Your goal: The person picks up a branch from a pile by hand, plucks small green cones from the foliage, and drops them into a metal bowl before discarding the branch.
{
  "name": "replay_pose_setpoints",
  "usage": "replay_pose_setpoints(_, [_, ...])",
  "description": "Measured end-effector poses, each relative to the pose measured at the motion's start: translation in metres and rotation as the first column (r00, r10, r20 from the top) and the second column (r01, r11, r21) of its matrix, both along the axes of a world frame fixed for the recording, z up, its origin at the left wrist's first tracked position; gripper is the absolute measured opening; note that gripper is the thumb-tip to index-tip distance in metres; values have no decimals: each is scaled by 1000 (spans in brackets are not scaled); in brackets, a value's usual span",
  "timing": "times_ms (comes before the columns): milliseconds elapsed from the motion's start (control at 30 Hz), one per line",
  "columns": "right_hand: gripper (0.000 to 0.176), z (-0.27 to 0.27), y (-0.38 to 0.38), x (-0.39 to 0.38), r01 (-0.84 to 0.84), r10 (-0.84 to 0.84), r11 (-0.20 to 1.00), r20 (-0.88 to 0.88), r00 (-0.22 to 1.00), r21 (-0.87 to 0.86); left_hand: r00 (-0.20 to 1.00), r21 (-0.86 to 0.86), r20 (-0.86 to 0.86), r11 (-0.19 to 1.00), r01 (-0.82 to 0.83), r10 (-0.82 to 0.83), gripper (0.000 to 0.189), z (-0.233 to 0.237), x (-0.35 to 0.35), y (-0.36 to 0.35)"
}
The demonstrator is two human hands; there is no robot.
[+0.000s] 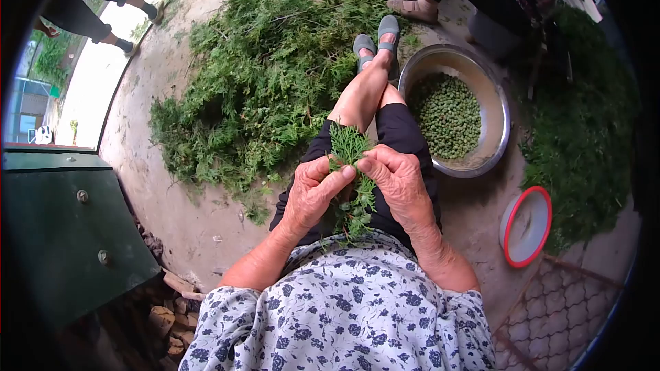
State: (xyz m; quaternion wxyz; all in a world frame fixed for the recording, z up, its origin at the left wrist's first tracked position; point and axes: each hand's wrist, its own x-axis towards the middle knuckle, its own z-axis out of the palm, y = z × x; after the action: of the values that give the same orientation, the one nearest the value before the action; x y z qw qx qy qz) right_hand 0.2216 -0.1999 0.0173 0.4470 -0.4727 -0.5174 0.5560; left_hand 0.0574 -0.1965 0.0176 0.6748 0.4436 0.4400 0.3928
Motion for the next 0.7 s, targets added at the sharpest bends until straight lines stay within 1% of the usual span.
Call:
replay_pose_setpoints(33, [27,1,-1,-2,30,-31,999,-24,999,-39,1000,-1,-11,1000,4,-4,17,0,-1,0])
replay_pose_setpoints(67, [23,-3,-3,-5,66,-73,995,-89,993,-73,1000,-1,-9,1000,3,-3,17,-1,-1,0])
replay_pose_setpoints(133, [22,0,-4,-6,62,-73,994,-119,990,-90,989,63,-147,998,-7,16,16,-1,-2,0])
replay_pose_setpoints(200, [20,-2,-3,-7,61,-76,992,-149,986,-106,991,31,-129,999,-18,22,16,4,-1,-1])
replay_pose_setpoints(267, [17,-12,-1,-7,3,-81,978,-371,925,-206,993,-1,-112,1000,-27,27,15,9,0,-2])
replay_pose_setpoints(300, [17,-15,0,-7,2,-80,978,-371,925,-206,997,-49,-55,997,-53,50,15,11,1,-2])
replay_pose_setpoints(333, [16,-17,1,-5,-45,-146,937,-503,852,-347,997,-99,0,992,-76,77,15,11,1,-2])
replay_pose_setpoints(367, [14,-18,2,-5,-115,-227,875,-610,759,-469,997,-98,1,992,-80,80,15,9,1,-1])
replay_pose_setpoints(433, [15,-19,4,-5,-111,-222,893,-640,735,-436,986,-67,73,988,-142,147,15,0,2,0])
replay_pose_setpoints(500, [21,-21,6,3,-107,-218,912,-688,693,-396,979,-78,91,982,-175,182,16,-4,2,0])
replay_pose_setpoints(533, [24,-26,5,8,-146,-159,922,-694,702,-359,978,-91,105,981,-172,181,13,-9,-1,1])
replay_pose_setpoints(567, [24,-26,3,8,-146,-159,922,-695,702,-359,976,-104,118,980,-169,181,11,-10,-2,1])
replay_pose_setpoints(600, [25,-26,1,8,-170,-137,916,-681,720,-364,959,-148,189,972,-183,209,11,-9,-1,2])
replay_pose_setpoints(633, [26,-26,0,8,-193,-114,909,-666,737,-370,959,-148,189,972,-183,209,11,-8,1,3])
replay_pose_setpoints(667, [29,-27,-2,8,-239,-70,908,-686,724,-346,947,-156,218,967,-203,234,10,-6,2,4])
replay_pose_setpoints(700, [29,-26,-2,7,-238,-71,908,-686,725,-345,934,-164,247,961,-222,258,10,-6,3,5])
